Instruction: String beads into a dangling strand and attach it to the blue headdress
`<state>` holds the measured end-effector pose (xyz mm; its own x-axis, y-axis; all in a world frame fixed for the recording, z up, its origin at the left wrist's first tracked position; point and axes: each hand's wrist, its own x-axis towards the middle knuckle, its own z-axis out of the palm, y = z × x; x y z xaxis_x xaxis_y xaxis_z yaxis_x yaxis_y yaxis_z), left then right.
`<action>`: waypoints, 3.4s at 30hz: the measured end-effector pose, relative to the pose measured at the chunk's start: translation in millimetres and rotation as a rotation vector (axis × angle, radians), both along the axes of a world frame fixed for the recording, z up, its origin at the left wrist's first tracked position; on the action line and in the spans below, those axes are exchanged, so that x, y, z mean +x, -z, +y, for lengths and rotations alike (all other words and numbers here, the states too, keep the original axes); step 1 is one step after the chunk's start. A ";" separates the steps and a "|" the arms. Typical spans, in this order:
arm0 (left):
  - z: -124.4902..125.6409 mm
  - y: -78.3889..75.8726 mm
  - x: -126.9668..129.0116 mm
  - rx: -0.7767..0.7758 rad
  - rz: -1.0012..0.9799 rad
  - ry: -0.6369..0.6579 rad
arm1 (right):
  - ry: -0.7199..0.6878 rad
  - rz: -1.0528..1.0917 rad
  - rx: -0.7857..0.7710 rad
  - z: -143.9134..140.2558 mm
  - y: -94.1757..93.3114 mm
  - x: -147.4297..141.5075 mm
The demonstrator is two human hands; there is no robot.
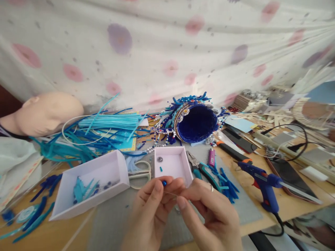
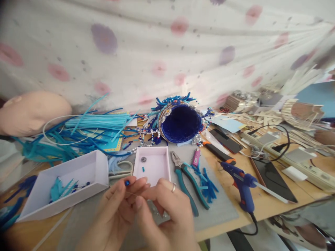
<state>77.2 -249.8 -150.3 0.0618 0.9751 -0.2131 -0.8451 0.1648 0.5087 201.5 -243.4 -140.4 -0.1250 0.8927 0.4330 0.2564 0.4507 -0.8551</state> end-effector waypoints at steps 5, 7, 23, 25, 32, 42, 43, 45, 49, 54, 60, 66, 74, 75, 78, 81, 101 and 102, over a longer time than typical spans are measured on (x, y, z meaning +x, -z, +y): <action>-4.9 -13.2 0.9 0.037 -0.012 -0.012 | 0.065 -0.019 0.045 -0.2 0.6 -3.8; -4.9 -14.5 0.8 0.043 -0.009 -0.004 | 0.097 0.005 0.032 -0.8 0.6 -5.3; -2.4 -6.2 -1.2 -0.016 -0.197 0.105 | 0.066 -0.044 0.091 2.1 3.8 -3.7; -1.7 -5.3 -1.4 -0.033 -0.218 0.117 | 0.061 -0.083 0.106 3.7 3.2 -2.3; -1.0 -3.5 2.5 0.038 -0.075 0.045 | 0.074 -0.092 0.086 5.5 1.3 0.6; 3.1 11.2 -8.7 0.169 0.298 -0.016 | -0.036 -0.007 -0.062 7.5 0.9 6.1; 3.0 10.1 -11.1 0.171 0.337 0.002 | -0.045 -0.010 -0.080 7.7 1.0 7.1; 2.5 7.3 -16.1 0.197 0.427 0.042 | -0.065 -0.015 -0.109 8.1 1.5 9.4; 0.0 1.0 -26.8 0.283 0.738 0.065 | -0.091 -0.025 -0.177 8.8 1.6 14.4; -2.5 -6.3 -35.6 0.395 1.100 0.065 | -0.185 -0.023 -0.346 10.5 -0.7 18.3; -5.4 -11.7 -22.2 0.431 1.296 -0.228 | -0.303 0.193 -0.597 11.8 -0.6 15.0; -4.8 -14.1 -5.2 0.476 1.353 -0.489 | -0.354 0.387 -0.711 8.7 -4.6 15.1; -4.1 -15.4 8.4 0.509 1.331 -0.462 | -0.453 0.541 -0.732 9.4 1.6 12.9; -4.8 -15.4 9.7 0.497 1.297 -0.455 | -0.462 0.544 -0.725 9.7 3.6 13.1; -6.9 -16.2 9.6 0.471 1.203 -0.409 | -0.539 0.551 -0.683 9.0 7.5 15.1; -8.0 -18.0 4.9 0.495 1.155 -0.292 | -0.569 0.572 -0.691 4.6 5.3 18.2; 120.8 5.9 18.4 0.517 2.320 0.420 | -0.205 0.751 -0.520 24.1 20.1 69.6; 121.8 8.5 20.2 0.512 2.341 0.431 | -0.188 0.741 -0.523 24.1 21.4 71.9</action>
<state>97.4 -128.0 -158.8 0.2978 0.9533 -0.0509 0.9387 -0.2828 0.1971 273.4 -219.3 -161.8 -0.1397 0.9902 0.0076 -0.4751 -0.0603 -0.8778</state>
